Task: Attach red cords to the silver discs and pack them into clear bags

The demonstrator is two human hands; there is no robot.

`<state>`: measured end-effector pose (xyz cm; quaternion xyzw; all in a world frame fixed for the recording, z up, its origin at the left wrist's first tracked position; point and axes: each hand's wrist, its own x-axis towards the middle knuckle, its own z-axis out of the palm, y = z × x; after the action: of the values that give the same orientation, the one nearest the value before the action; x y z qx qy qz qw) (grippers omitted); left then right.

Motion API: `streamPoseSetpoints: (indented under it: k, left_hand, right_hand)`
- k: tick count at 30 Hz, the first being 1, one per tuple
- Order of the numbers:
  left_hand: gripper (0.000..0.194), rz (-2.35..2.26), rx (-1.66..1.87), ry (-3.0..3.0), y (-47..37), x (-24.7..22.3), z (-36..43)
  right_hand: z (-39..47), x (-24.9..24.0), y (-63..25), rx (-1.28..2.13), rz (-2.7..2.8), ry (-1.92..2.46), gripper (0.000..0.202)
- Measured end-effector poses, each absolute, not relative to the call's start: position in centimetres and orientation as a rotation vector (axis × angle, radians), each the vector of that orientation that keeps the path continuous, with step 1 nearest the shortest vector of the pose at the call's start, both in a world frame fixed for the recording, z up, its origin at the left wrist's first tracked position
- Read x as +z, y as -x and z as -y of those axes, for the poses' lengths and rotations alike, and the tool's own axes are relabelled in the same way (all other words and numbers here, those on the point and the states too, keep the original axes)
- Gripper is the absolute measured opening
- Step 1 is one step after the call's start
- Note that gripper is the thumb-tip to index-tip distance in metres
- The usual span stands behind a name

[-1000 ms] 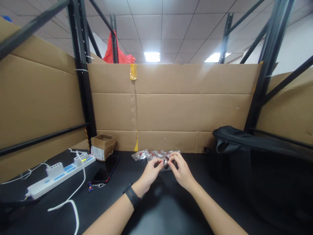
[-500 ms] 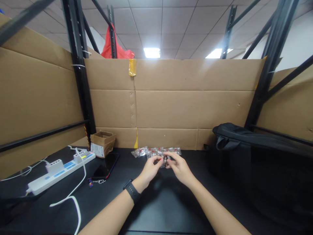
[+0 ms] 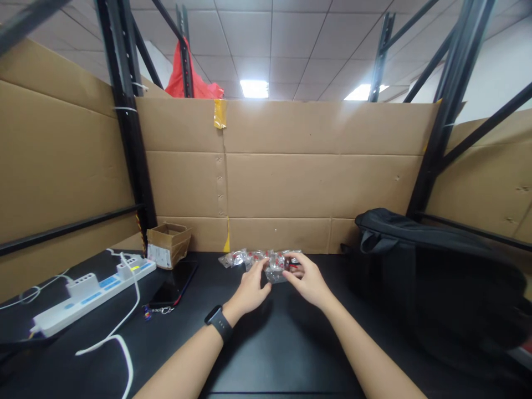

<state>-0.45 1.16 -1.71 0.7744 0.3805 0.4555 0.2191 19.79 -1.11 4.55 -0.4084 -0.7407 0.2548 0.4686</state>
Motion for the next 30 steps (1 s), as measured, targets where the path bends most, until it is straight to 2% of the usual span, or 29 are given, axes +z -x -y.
streamPoseSetpoints:
  k: [2, 4, 8, 10, 18, 30]
  left_hand:
    - [0.066, -1.087, 1.081, -2.251, 0.5, -2.1, -1.1]
    - [0.059, -1.062, 0.933, -2.339, 0.4, -2.2, -0.8]
    - [0.041, -1.007, 0.693, -2.467, 0.1, -2.0, -0.2]
    - [0.038, -1.029, 0.620, -2.506, 0.1, -1.9, 0.1]
    - [0.037, -1.052, 0.553, -2.608, -0.1, -1.7, 0.4]
    - [0.045, -1.059, 0.459, -2.583, -0.2, -2.3, 0.3]
  right_hand:
    - [0.6, 5.0, -21.0, 0.460, 1.802, 1.095, 0.036]
    - [0.2, 5.1, -22.0, 0.368, 1.771, 1.166, 0.038]
    - [-0.4, 4.5, -23.3, 0.371, 1.852, 1.245, 0.038]
    - [-0.5, 4.0, -23.3, 0.391, 1.922, 1.280, 0.038]
    - [0.3, 3.9, -23.0, 0.324, 2.117, 1.586, 0.031]
    - [0.2, 2.3, -21.2, 0.239, 2.144, 1.731, 0.020]
